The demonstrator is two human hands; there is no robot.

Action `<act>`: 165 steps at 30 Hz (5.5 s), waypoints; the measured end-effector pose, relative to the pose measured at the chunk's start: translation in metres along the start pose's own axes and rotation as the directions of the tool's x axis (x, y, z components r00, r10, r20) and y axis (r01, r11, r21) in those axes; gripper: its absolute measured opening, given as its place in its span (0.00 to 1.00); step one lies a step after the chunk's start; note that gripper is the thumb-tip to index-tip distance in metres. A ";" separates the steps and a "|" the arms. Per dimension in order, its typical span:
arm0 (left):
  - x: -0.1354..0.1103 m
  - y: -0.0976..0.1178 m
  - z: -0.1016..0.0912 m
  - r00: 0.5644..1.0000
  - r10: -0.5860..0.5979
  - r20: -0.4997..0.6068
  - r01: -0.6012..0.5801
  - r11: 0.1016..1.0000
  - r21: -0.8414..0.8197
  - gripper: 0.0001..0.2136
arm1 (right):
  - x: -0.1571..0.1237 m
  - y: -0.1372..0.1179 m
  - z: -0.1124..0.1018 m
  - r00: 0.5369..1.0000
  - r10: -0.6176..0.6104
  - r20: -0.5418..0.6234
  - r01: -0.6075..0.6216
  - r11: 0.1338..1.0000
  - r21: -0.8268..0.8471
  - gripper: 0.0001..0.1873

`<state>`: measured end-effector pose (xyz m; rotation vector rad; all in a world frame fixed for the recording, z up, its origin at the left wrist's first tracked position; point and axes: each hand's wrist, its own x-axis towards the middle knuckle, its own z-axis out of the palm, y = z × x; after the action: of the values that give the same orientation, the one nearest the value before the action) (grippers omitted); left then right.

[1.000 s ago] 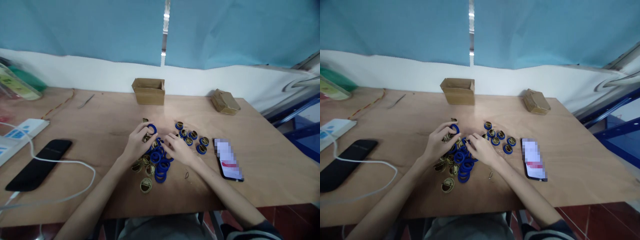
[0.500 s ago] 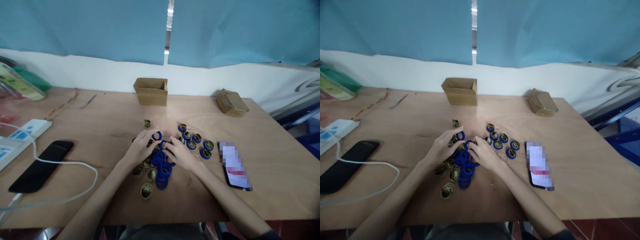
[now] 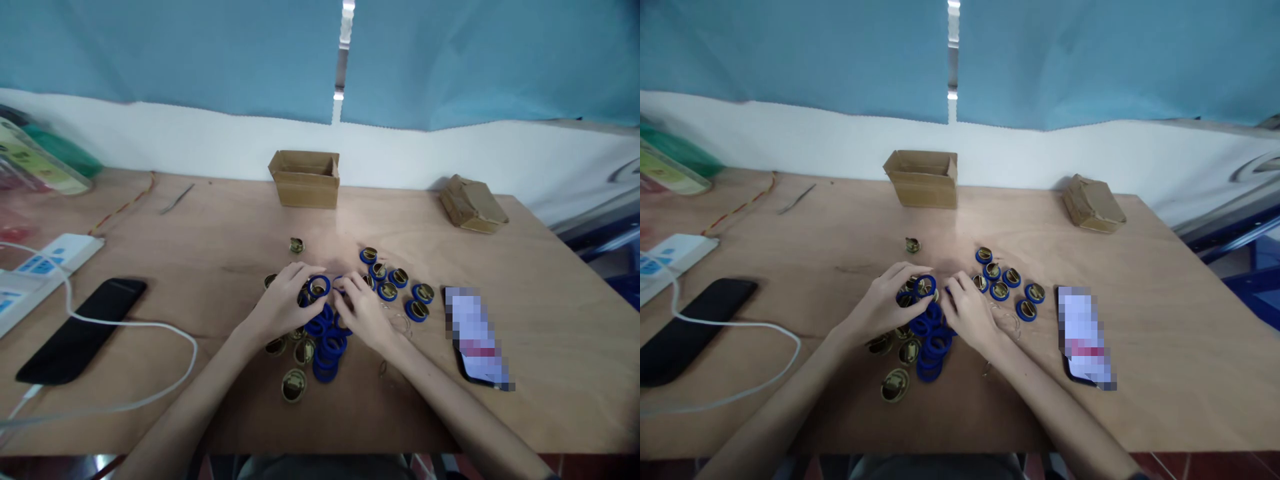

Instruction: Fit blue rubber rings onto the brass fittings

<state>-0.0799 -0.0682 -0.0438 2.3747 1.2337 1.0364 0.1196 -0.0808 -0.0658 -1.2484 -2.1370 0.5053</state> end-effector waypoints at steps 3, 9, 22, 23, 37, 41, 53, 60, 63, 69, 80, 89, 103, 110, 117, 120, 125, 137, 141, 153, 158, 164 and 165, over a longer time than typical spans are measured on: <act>0.001 0.001 -0.002 0.998 -0.059 -0.007 0.058 0.995 -0.080 0.14 | 0.000 -0.001 0.004 0.999 -0.054 0.007 0.053 0.995 0.083 0.09; -0.001 -0.008 0.001 0.992 -0.078 0.098 0.080 0.997 -0.019 0.10 | -0.002 0.001 0.007 0.999 -0.043 -0.020 0.045 0.992 0.115 0.13; -0.001 -0.018 -0.003 0.968 0.086 0.234 -0.116 0.986 0.117 0.09 | -0.005 -0.001 0.005 0.988 0.085 -0.129 -0.080 0.996 0.045 0.09; -0.002 -0.019 -0.001 0.968 0.098 0.232 -0.131 0.983 0.132 0.09 | -0.005 -0.001 0.005 0.988 0.091 -0.128 -0.085 0.995 0.050 0.09; -0.011 0.003 0.008 0.944 0.316 -0.100 -0.299 0.942 0.151 0.11 | -0.004 -0.021 -0.021 0.977 0.200 0.078 -0.214 0.877 0.430 0.11; -0.017 0.011 0.005 0.918 0.388 -0.078 -0.368 0.910 0.192 0.13 | -0.014 -0.027 -0.023 0.981 0.190 0.040 -0.183 0.832 0.523 0.12; -0.019 0.019 0.010 0.883 0.464 -0.070 -0.444 0.874 0.198 0.11 | -0.029 -0.020 -0.011 0.960 0.250 0.128 -0.269 0.692 0.670 0.09; -0.024 0.018 0.013 0.895 0.443 -0.047 -0.427 0.884 0.192 0.11 | -0.028 -0.022 -0.013 0.953 0.272 0.134 -0.290 0.696 0.657 0.07; -0.023 0.018 0.016 0.917 0.393 -0.071 -0.380 0.914 0.142 0.13 | -0.026 -0.023 -0.014 0.940 0.297 0.170 -0.330 0.660 0.675 0.05; -0.015 0.027 0.020 0.986 0.066 -0.153 -0.091 0.983 -0.162 0.11 | -0.019 -0.017 -0.016 0.888 0.409 0.210 -0.414 0.515 0.751 0.07; -0.003 0.029 0.016 0.880 -0.395 0.264 0.465 0.596 -0.655 0.09 | -0.011 -0.019 -0.030 0.920 0.355 0.166 -0.333 0.484 0.809 0.12; -0.009 0.023 0.016 0.877 -0.373 0.301 0.479 0.647 -0.593 0.12 | -0.015 -0.018 -0.027 0.925 0.352 0.140 -0.320 0.529 0.786 0.10; -0.008 0.024 0.012 0.890 -0.329 0.314 0.452 0.723 -0.523 0.12 | -0.018 -0.018 -0.027 0.925 0.355 0.133 -0.327 0.572 0.752 0.08; -0.008 0.023 0.011 0.900 -0.307 0.309 0.429 0.750 -0.503 0.11 | -0.021 -0.015 -0.023 0.927 0.351 0.135 -0.329 0.582 0.743 0.07; -0.008 0.020 0.012 0.917 -0.289 0.277 0.393 0.779 -0.489 0.12 | -0.020 -0.018 -0.022 0.927 0.346 0.144 -0.331 0.578 0.746 0.06; -0.008 0.020 0.012 0.918 -0.291 0.270 0.392 0.777 -0.493 0.12 | -0.020 -0.019 -0.023 0.928 0.342 0.150 -0.333 0.574 0.748 0.07; -0.008 0.019 0.012 0.915 -0.293 0.277 0.397 0.771 -0.497 0.12 | -0.021 -0.016 -0.025 0.934 0.317 0.166 -0.331 0.588 0.738 0.09; -0.002 0.029 0.003 0.916 -0.262 0.304 0.375 0.828 -0.416 0.15 | -0.018 -0.013 -0.041 0.961 0.263 0.083 -0.262 0.781 0.567 0.10; 0.000 0.029 0.001 0.914 -0.257 0.314 0.378 0.821 -0.428 0.13 | -0.022 -0.011 -0.037 0.977 0.201 0.074 -0.212 0.851 0.481 0.10; -0.002 0.029 0.011 0.863 -0.376 0.337 0.505 0.625 -0.595 0.13 | -0.019 -0.015 -0.031 0.938 0.272 0.216 -0.335 0.550 0.765 0.15; 0.001 0.033 0.008 0.854 -0.317 0.412 0.520 0.504 -0.690 0.11 | -0.016 -0.016 -0.028 0.931 0.309 0.196 -0.330 0.479 0.814 0.11; -0.003 0.035 0.013 0.899 -0.288 0.330 0.438 0.584 -0.684 0.07 | -0.016 -0.015 -0.031 0.933 0.326 0.153 -0.324 0.574 0.752 0.11; -0.005 0.034 0.015 0.909 -0.281 0.306 0.416 0.613 -0.671 0.06 | -0.016 -0.014 -0.031 0.935 0.326 0.138 -0.316 0.597 0.737 0.11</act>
<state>-0.0509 -0.0911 -0.0388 1.4845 0.9182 0.9260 0.1371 -0.1009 -0.0391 -1.1008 -1.3832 1.3789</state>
